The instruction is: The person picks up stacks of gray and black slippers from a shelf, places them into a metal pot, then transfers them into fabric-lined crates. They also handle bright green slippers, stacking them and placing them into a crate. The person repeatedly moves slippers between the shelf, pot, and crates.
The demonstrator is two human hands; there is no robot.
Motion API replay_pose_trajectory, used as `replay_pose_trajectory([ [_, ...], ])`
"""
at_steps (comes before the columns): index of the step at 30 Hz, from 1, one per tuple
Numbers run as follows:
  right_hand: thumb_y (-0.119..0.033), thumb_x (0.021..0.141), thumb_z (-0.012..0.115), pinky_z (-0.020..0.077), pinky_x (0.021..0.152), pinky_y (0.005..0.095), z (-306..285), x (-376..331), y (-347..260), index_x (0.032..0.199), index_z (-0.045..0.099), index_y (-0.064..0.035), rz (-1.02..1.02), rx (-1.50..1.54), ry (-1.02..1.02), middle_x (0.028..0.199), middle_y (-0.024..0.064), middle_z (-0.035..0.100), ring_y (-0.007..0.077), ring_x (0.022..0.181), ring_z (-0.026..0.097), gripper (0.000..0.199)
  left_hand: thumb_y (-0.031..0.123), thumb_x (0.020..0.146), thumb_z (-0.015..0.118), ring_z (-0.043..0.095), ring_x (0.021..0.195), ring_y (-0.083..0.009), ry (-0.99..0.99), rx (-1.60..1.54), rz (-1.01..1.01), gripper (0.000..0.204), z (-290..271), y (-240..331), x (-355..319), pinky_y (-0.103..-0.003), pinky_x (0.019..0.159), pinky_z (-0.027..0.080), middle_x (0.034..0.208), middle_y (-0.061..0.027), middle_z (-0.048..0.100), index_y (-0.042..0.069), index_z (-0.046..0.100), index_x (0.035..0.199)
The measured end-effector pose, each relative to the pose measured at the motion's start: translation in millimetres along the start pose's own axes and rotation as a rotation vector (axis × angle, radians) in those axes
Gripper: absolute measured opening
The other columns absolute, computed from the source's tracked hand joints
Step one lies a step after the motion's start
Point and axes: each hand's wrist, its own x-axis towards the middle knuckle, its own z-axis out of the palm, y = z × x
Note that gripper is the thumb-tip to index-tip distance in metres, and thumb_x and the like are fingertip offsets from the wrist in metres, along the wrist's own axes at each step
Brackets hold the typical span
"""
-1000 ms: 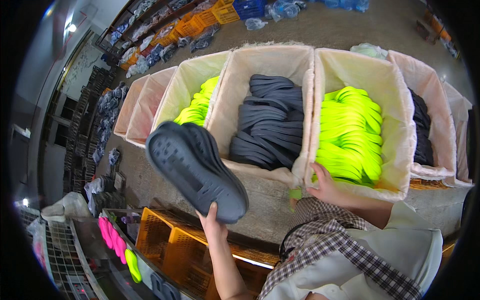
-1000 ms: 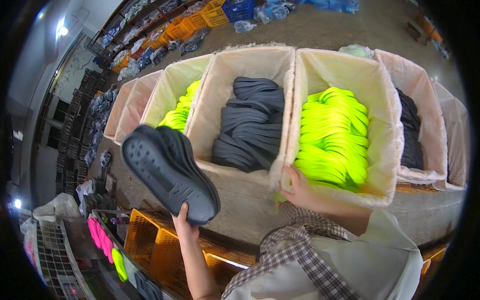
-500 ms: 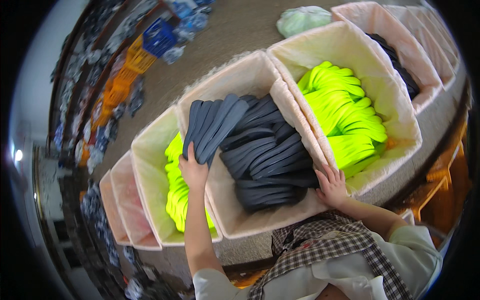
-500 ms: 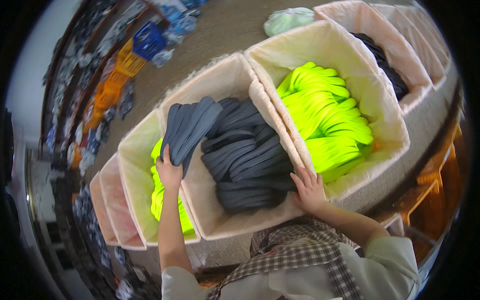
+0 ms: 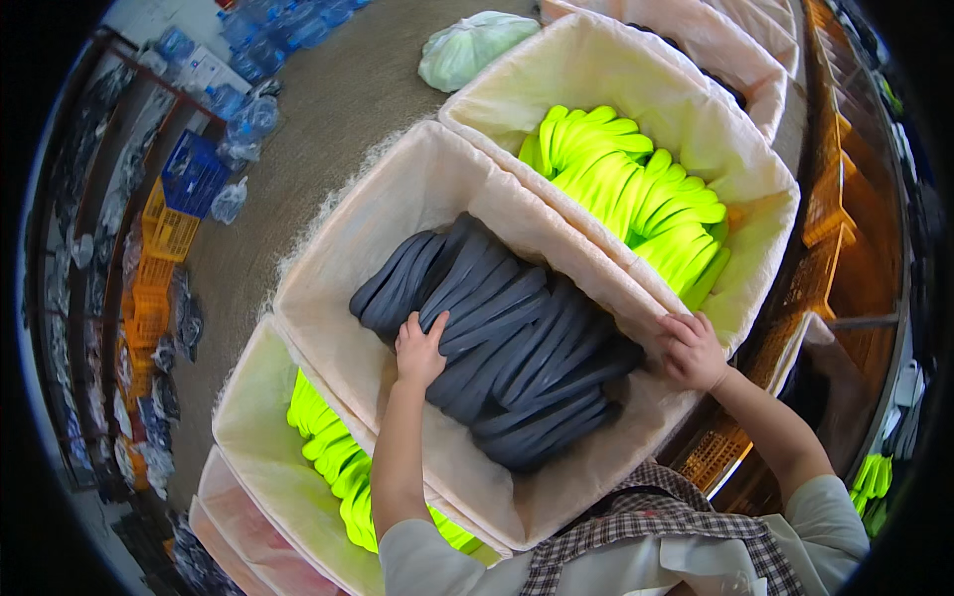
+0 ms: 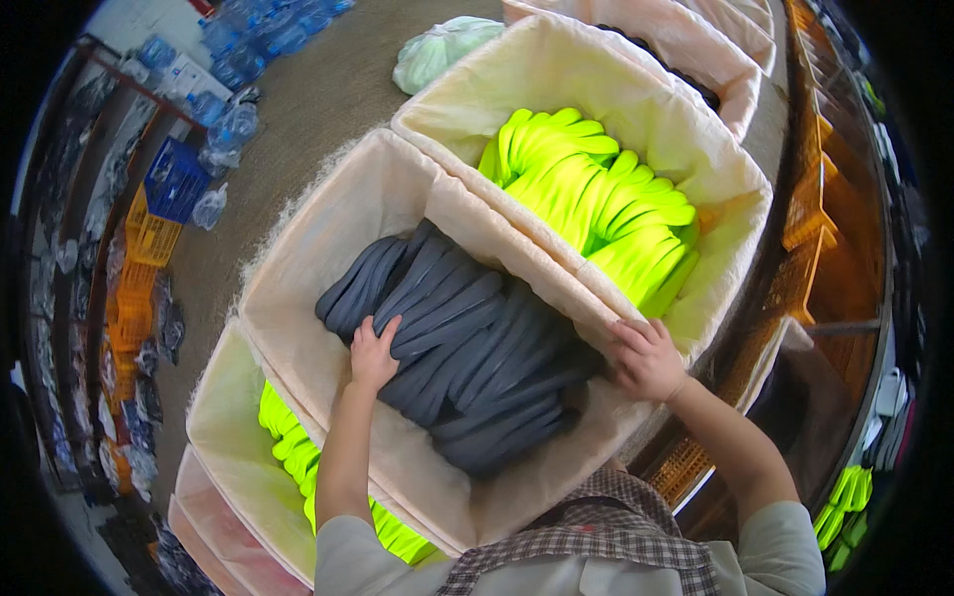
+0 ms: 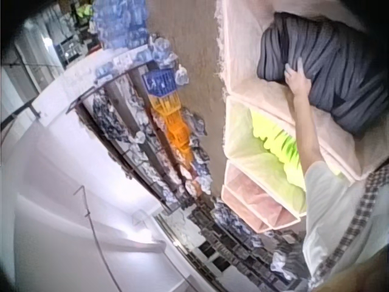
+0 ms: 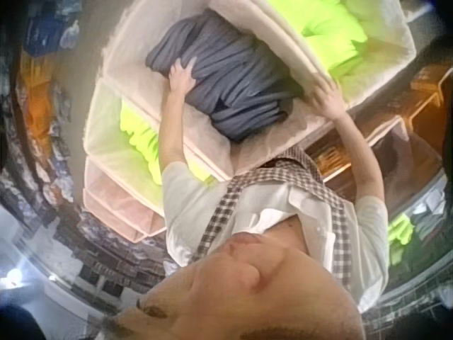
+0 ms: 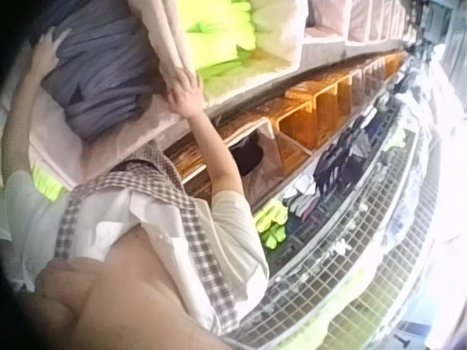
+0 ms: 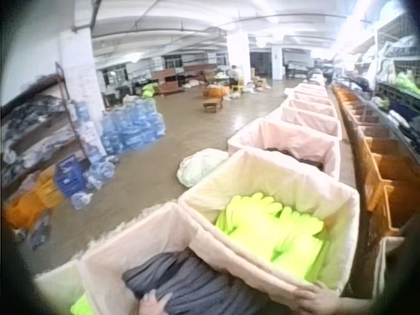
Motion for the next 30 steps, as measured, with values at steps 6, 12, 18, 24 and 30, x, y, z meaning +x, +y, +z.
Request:
replay_pose_trajectory([
  [6, -0.017, 0.064, 0.065, 0.0384, 0.088, 0.0449, 4.0, -8.7, 7.8, 0.091, 0.065, -0.0114, 0.018, 0.025, -0.044, 0.128, 0.0065, 0.053, 0.0249, 0.113, 0.051, 0.027, 0.052, 0.057, 0.082, 0.037, 0.120, -0.0466, -0.134, -0.094, -0.061, 0.106, 35.4, 6.0, 35.7, -0.050, 0.099, 0.036, 0.135, -0.0309, 0.030, 0.020, 0.028, 0.143],
  [12, -0.024, 0.074, 0.064, 0.0394, 0.094, 0.0473, 26.1, -31.9, 19.3, 0.094, 0.064, -0.0076, -0.047, 0.097, 0.019, 0.138, 0.0082, 0.045, 0.0263, 0.120, 0.048, 0.026, 0.053, 0.058, 0.081, 0.035, 0.125, -0.0444, -0.333, -0.077, -0.066, 0.112, 28.2, 4.4, 34.4, -0.051, 0.104, 0.032, 0.140, -0.0291, 0.030, 0.015, 0.021, 0.145],
  [18, -0.031, 0.058, 0.073, 0.0304, 0.098, 0.0613, 22.4, -53.0, -0.2, 0.093, 0.062, -0.0024, 0.027, 0.258, 0.131, 0.134, 0.0170, 0.044, 0.0396, 0.127, 0.037, 0.046, 0.061, 0.078, 0.063, 0.059, 0.093, -0.0450, 0.020, -0.048, 0.239, 0.081, -9.3, 52.6, 35.0, -0.050, 0.080, 0.050, 0.105, -0.0297, 0.059, -0.003, 0.049, 0.125],
  [24, -0.020, 0.073, 0.062, 0.0370, 0.092, 0.0541, -57.2, -149.5, -81.8, 0.100, 0.056, -0.0048, 0.205, 0.246, 0.509, 0.124, 0.0163, 0.051, 0.0352, 0.113, 0.048, 0.031, 0.045, 0.084, 0.065, 0.056, 0.103, -0.0421, 0.428, -0.388, 0.453, 0.073, -50.6, 157.7, 58.6, -0.045, 0.087, 0.048, 0.115, -0.0316, 0.054, -0.008, 0.042, 0.129],
  [30, -0.006, 0.077, 0.057, 0.0450, 0.087, 0.0402, -193.0, -376.8, -147.4, 0.102, 0.060, -0.0059, 0.749, -0.104, 0.989, 0.108, 0.0117, 0.060, 0.0268, 0.100, 0.057, 0.026, 0.040, 0.085, 0.066, 0.052, 0.110, -0.0411, 0.453, -0.603, 0.678, 0.071, -114.1, 304.3, 14.5, -0.044, 0.093, 0.045, 0.120, -0.0322, 0.050, -0.009, 0.041, 0.130],
])
